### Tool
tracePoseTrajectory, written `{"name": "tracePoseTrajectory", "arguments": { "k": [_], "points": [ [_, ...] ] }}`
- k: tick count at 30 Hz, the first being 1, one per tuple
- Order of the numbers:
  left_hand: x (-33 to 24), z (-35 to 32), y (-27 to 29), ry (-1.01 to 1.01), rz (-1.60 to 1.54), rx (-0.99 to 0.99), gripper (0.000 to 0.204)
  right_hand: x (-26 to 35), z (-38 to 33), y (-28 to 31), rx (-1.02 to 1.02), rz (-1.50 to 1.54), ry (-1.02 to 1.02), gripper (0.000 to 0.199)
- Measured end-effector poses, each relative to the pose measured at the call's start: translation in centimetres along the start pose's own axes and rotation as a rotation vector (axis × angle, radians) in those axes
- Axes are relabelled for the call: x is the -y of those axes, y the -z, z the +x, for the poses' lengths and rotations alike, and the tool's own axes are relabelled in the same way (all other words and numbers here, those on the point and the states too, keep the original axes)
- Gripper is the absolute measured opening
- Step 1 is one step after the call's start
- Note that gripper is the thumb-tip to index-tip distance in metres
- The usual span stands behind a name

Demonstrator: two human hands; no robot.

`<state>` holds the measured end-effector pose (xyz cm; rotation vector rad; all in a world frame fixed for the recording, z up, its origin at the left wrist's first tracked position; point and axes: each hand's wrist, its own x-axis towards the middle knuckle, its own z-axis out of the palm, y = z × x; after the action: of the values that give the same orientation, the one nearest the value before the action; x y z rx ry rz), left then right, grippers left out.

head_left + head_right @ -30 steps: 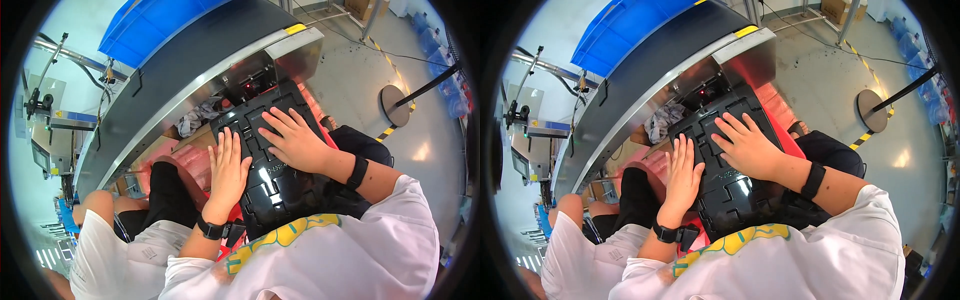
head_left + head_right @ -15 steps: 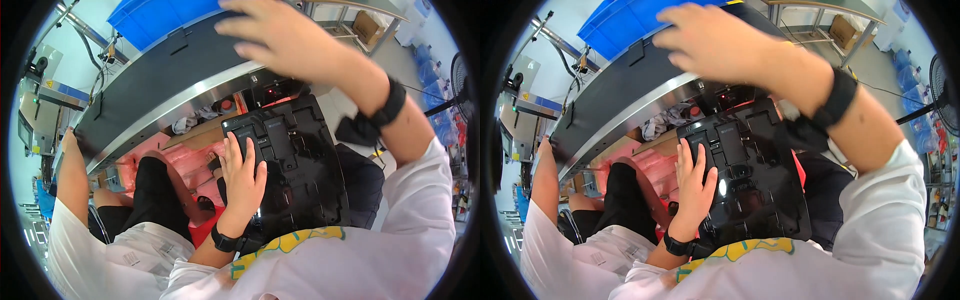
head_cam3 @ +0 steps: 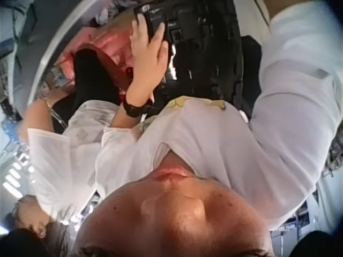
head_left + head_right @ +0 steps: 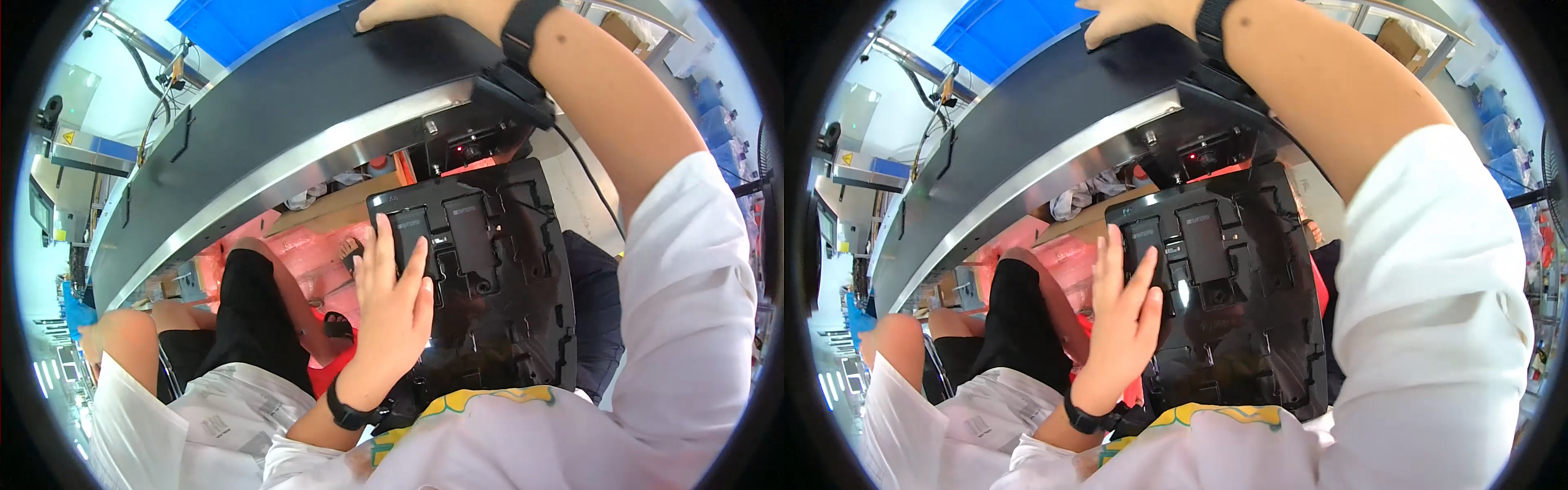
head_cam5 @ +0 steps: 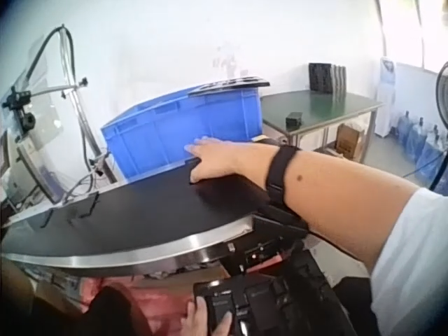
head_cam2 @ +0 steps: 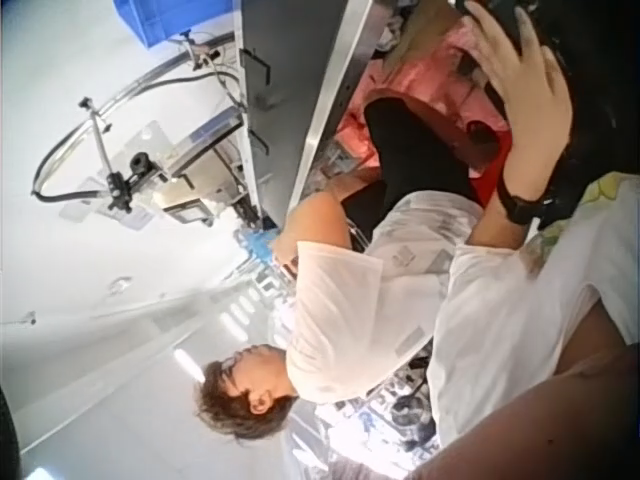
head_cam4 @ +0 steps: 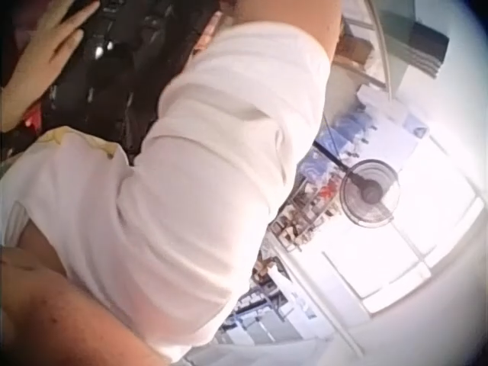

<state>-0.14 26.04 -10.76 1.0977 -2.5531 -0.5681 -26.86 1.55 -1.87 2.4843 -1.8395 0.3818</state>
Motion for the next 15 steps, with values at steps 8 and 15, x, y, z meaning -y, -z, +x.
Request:
{"name": "tracePoseTrajectory", "arguments": {
  "k": [8,15],
  "points": [
    [3.1,10.7,11.7,-0.195,0.113,-0.572,0.034,-3.6,-5.6,4.2,0.191,0.095,-0.196,0.065],
    [24.0,20.6,16.9,-0.033,0.473,-0.196,0.054,6.8,-17.3,5.9,-0.204,0.358,0.007,0.058]
  ]
}}
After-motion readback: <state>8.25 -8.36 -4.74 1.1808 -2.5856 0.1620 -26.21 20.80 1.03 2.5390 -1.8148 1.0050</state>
